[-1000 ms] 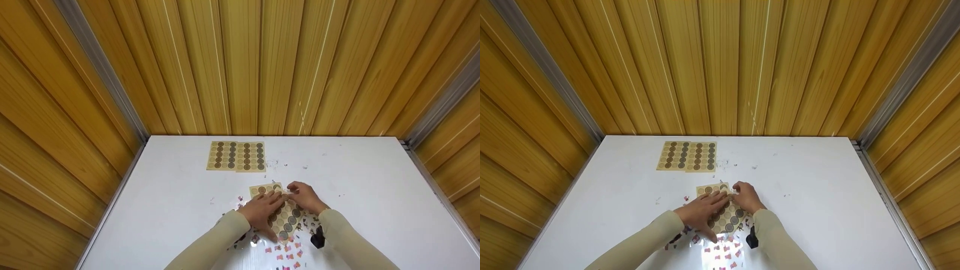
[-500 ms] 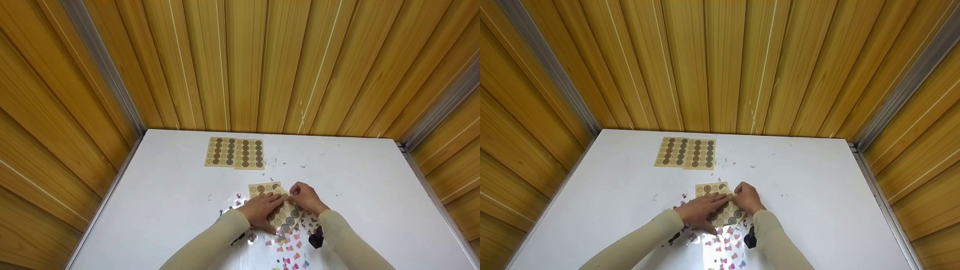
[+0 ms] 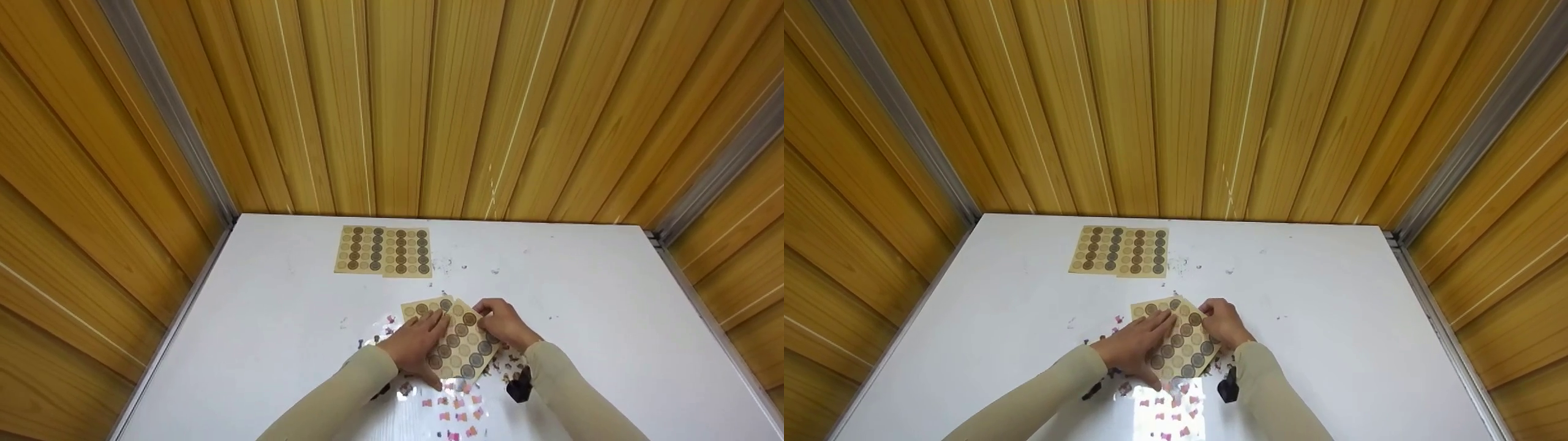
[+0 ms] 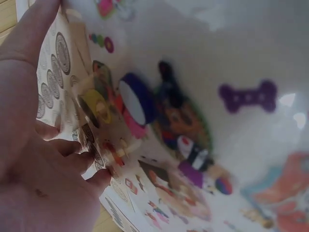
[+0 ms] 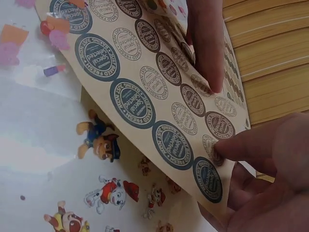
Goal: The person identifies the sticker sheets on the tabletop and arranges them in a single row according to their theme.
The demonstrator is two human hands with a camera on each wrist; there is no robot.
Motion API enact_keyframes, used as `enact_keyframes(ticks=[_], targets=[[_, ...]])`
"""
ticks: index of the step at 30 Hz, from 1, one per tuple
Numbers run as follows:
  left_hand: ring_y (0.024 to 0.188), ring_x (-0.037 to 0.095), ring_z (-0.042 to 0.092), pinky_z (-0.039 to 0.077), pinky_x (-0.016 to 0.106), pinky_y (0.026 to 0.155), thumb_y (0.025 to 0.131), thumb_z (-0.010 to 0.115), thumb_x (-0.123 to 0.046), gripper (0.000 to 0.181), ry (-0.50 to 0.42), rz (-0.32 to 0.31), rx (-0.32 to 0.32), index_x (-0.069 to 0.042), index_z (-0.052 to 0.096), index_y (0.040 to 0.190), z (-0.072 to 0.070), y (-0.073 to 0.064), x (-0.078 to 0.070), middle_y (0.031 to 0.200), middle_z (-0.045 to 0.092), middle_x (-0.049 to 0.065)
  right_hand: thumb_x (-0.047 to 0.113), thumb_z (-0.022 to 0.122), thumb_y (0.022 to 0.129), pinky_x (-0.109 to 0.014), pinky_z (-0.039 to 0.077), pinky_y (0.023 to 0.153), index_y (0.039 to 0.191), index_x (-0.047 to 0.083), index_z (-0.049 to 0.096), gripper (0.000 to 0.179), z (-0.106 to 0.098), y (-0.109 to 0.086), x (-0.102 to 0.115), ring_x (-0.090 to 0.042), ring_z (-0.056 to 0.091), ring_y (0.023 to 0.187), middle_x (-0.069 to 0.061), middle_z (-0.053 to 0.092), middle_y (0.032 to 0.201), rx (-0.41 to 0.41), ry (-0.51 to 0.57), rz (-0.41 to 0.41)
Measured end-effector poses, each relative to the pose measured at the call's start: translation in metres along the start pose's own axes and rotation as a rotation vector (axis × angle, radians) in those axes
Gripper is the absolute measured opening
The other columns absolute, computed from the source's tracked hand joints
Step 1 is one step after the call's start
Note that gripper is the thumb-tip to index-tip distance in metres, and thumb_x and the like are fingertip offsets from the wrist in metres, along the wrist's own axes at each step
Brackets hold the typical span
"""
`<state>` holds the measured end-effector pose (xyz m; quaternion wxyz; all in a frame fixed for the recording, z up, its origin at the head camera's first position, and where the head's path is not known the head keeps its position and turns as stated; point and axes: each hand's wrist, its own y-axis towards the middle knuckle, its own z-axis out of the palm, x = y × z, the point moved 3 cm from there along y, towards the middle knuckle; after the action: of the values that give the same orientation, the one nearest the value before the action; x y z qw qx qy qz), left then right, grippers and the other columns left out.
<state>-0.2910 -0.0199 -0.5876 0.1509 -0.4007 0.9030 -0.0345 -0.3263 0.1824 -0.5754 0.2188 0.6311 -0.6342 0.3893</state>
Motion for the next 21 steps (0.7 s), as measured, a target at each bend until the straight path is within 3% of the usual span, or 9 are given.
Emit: enact_keyframes(ticks=[8, 15, 17, 21], targets=[[0.150, 0.021, 0.018, 0.019, 0.037, 0.123, 0.056, 0.084, -0.063, 0.137, -0.088, -0.029, -0.002, -0.013, 0.005, 0.156, 0.003, -0.002, 0.003, 0.164, 0.014, 0.003, 0.011, 0.054, 0.092, -0.024, 0.035, 0.045, 0.092, 0.005, 0.059, 0.008, -0.019, 0.003, -0.010, -0.010, 0.036, 0.048, -0.001, 0.050, 0.065, -0.009, 0.139, 0.077], [0.149, 0.021, 0.021, 0.018, 0.037, 0.123, 0.057, 0.080, -0.066, 0.139, -0.191, -0.056, -0.021, -0.015, -0.004, 0.156, 0.004, -0.002, 0.004, 0.163, 0.014, 0.006, 0.017, 0.057, 0.092, -0.026, 0.039, 0.049, 0.091, 0.005, 0.058, 0.012, -0.041, 0.004, -0.011, -0.012, 0.044, 0.057, -0.001, 0.053, 0.071, -0.127, 0.138, 0.088], [0.148, 0.021, 0.025, 0.020, 0.037, 0.122, 0.060, 0.079, -0.065, 0.136, -0.305, -0.069, -0.059, -0.014, -0.003, 0.156, 0.003, -0.001, 0.006, 0.162, 0.019, 0.003, 0.018, 0.056, 0.093, -0.026, 0.039, 0.049, 0.093, 0.005, 0.059, 0.014, -0.043, 0.003, -0.012, -0.012, 0.044, 0.057, -0.001, 0.054, 0.074, -0.138, 0.164, 0.093], [0.140, 0.019, 0.039, 0.025, 0.039, 0.120, 0.074, 0.074, -0.058, 0.120, -0.690, -0.131, -0.170, -0.016, -0.002, 0.156, -0.004, 0.004, 0.011, 0.158, 0.030, -0.001, 0.022, 0.058, 0.094, -0.024, 0.038, 0.046, 0.097, 0.005, 0.059, 0.017, -0.042, 0.002, -0.014, -0.010, 0.042, 0.053, 0.000, 0.057, 0.076, -0.158, 0.252, 0.116]])
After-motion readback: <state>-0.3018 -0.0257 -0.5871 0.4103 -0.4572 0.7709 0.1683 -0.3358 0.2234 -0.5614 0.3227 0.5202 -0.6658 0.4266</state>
